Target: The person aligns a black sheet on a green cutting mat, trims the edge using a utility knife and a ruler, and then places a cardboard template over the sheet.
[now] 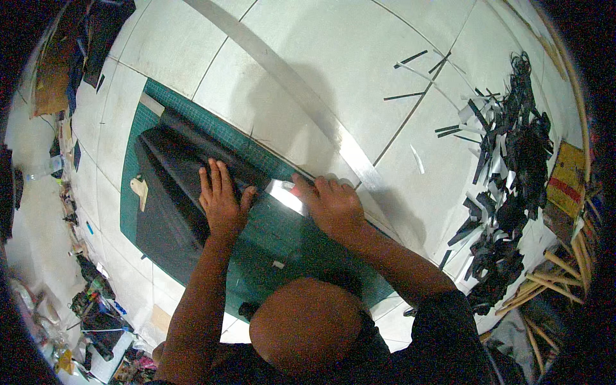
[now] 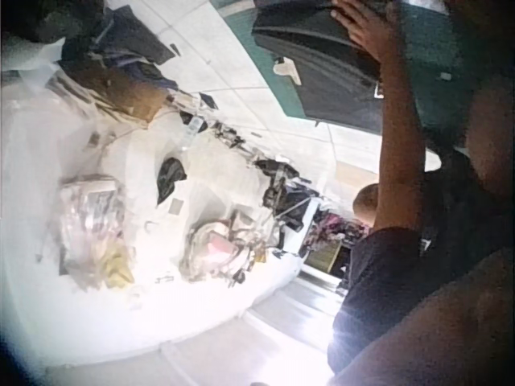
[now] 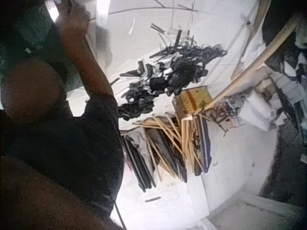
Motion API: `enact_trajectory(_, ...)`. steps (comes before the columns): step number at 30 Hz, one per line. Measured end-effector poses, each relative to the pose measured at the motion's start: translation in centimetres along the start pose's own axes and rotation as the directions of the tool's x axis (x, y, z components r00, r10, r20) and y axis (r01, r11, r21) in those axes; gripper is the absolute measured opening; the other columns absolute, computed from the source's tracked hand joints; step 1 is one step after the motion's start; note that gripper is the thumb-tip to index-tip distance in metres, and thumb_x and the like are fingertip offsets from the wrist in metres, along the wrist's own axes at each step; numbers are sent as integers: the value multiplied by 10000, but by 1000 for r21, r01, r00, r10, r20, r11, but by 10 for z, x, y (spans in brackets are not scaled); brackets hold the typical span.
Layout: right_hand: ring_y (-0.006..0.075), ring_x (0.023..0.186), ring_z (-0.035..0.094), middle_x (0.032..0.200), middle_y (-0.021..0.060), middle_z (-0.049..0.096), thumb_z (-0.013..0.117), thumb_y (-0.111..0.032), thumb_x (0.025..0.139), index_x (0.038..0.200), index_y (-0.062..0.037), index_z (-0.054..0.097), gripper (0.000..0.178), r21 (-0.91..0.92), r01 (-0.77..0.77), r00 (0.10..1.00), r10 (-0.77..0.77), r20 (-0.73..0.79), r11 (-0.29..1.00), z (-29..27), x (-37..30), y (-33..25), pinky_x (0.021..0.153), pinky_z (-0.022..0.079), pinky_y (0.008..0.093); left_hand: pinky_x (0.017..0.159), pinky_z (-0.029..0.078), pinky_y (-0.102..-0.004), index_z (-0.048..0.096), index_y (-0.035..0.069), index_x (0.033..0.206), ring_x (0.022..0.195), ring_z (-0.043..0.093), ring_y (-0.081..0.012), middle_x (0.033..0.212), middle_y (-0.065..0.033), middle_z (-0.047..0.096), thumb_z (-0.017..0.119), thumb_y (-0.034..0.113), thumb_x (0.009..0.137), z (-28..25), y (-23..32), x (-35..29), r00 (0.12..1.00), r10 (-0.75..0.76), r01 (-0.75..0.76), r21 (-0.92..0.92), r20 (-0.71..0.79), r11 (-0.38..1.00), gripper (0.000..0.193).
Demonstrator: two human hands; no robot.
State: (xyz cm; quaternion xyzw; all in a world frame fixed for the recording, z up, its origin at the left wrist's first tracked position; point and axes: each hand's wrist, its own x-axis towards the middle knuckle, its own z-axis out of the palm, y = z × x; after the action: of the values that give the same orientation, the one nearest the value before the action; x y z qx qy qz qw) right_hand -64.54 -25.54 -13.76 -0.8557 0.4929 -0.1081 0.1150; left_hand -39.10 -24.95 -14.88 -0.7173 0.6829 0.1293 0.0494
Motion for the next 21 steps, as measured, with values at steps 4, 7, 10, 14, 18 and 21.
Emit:
enact_trajectory(4, 209, 706, 583, 842, 62, 515, 721, -255, 763, 1291, -133, 614, 552, 8, 45, 998, -44, -52, 999, 3, 15, -1, 579, 499, 357, 1098, 265, -582, 278, 0, 1517, 1460, 208, -439, 1606, -199, 212, 576, 547, 913, -2, -1, 3, 1000, 20, -20, -13, -11, 1000, 867)
enact_trajectory(7, 217, 722, 592, 857, 67, 529, 710, -259, 795, 1286, -122, 609, 520, -7, 33, 999, -33, 32, 999, 8, 21, -2, 587, 503, 356, 1101, 266, -575, 267, 2, 1521, 1460, 208, -437, 1610, -195, 203, 581, 553, 905, -2, 1, 4, 1000, 7, -7, -5, 14, 1000, 885)
enact_trajectory(10, 219, 718, 587, 867, 71, 534, 689, -261, 840, 1287, -110, 599, 481, 41, -8, 996, 5, 88, 999, 16, 40, -9, 584, 502, 361, 1102, 269, -571, 258, 8, 1526, 1462, 207, -432, 1614, -187, 195, 586, 561, 897, -5, 2, 4, 999, -15, 15, 2, 47, 1000, 899)
enact_trajectory(14, 223, 721, 590, 866, 75, 538, 669, -282, 872, 1301, -106, 588, 470, 119, 16, 999, -22, 46, 993, 18, 67, -11, 585, 501, 375, 1107, 266, -567, 251, 24, 1532, 1465, 205, -421, 1618, -174, 193, 588, 572, 891, -3, 1, 4, 999, -25, 25, -3, 42, 1000, 909)
enact_trajectory(18, 240, 750, 611, 878, 87, 558, 645, -303, 891, 1311, -108, 573, 469, 149, -5, 998, -4, 59, 989, 24, 90, -17, 597, 510, 390, 1114, 266, -555, 244, 29, 1535, 1468, 200, -418, 1619, -171, 192, 592, 574, 888, -3, 2, 2, 1000, -16, 16, -17, 24, 1000, 916)
enact_trajectory(21, 259, 784, 634, 907, 100, 586, 628, -328, 902, 1304, -113, 572, 460, 126, -36, 994, 22, 109, 991, 28, 113, -23, 608, 525, 400, 1086, 303, -496, 284, 2, 1516, 1468, 216, -412, 1607, -192, 215, 605, 572, 880, -7, 5, 5, 1000, -16, 15, 23, 23, 1000, 913)
